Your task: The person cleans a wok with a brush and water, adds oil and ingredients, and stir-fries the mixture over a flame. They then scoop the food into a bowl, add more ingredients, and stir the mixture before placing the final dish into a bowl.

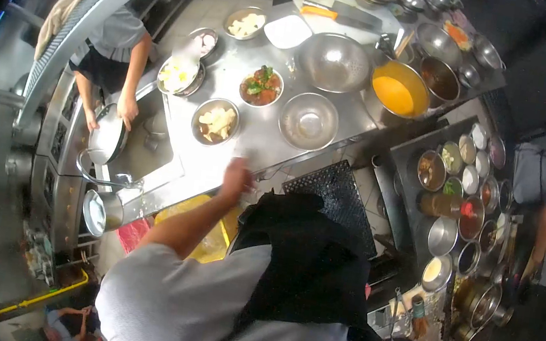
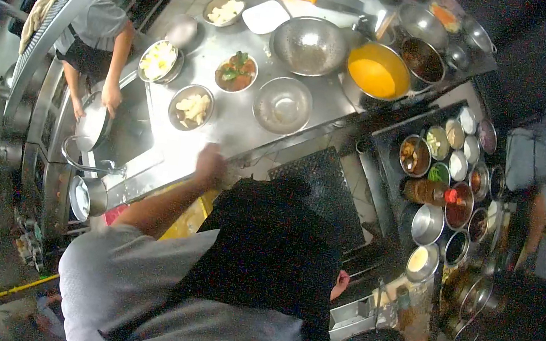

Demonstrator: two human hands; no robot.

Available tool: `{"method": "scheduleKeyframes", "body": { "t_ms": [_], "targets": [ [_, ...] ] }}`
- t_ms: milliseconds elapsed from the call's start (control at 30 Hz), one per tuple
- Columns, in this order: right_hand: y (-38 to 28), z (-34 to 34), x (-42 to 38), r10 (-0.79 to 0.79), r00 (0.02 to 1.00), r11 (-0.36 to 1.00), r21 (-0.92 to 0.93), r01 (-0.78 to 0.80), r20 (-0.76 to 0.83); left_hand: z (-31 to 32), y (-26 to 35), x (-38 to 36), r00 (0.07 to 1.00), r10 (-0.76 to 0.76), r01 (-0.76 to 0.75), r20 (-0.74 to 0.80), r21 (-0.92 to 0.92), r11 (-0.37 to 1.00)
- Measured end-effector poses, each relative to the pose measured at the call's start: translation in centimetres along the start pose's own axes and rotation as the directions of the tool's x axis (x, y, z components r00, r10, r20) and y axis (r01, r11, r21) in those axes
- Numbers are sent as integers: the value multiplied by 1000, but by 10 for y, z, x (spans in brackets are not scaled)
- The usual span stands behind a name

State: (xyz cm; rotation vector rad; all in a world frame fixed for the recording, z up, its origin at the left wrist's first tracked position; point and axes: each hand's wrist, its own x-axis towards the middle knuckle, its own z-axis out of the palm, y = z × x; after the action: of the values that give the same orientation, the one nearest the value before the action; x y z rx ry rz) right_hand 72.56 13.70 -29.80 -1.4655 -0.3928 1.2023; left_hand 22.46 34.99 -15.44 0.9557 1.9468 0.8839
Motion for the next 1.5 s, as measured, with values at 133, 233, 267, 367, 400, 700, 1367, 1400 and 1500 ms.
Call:
{"method": "scheduleKeyframes", "body": {
  "t_ms": [133, 233, 267, 367, 400, 700, 1367, 1400, 1500],
  "targets": [
    [-3, 15, 40, 36, 993, 999, 32, -40, 113, -94, 30, 19, 851, -425, 200, -309, -557, 806],
    [-8, 26, 72, 32, 983, 998, 54, -42, 183, -113, 14, 49, 890, -402, 277, -215, -445, 851],
    [-10, 29, 83, 31, 983, 998, 53, -41, 180, -118, 4, 58, 912, -360, 251, -195, -428, 868],
    [-33, 58, 109, -70, 971, 997, -16, 76, 230, -119, 14, 66, 933, -270, 150, -236, -428, 891],
    [-61, 80, 99, -95, 969, 981, -145, 130, 229, -118, 21, 62, 925, -232, 83, -301, -436, 896],
    [-142, 175, 60, -95, 992, 945, -322, 63, -83, -118, 181, 77, 990, 142, -126, 24, -331, 935],
    [-107, 172, -341, -35, 77, 898, 2, 439, -996, 244, 207, -348, -760, -410, -610, 505, -335, 718],
    [-81, 183, -372, -16, -58, 883, -41, 468, -998, 238, 189, -386, -787, -445, -603, 428, -378, 703],
    [-5, 222, -458, 136, -429, 856, -112, 505, -893, 204, 95, -497, -912, -274, -406, 304, -754, 517]
  ]
}}
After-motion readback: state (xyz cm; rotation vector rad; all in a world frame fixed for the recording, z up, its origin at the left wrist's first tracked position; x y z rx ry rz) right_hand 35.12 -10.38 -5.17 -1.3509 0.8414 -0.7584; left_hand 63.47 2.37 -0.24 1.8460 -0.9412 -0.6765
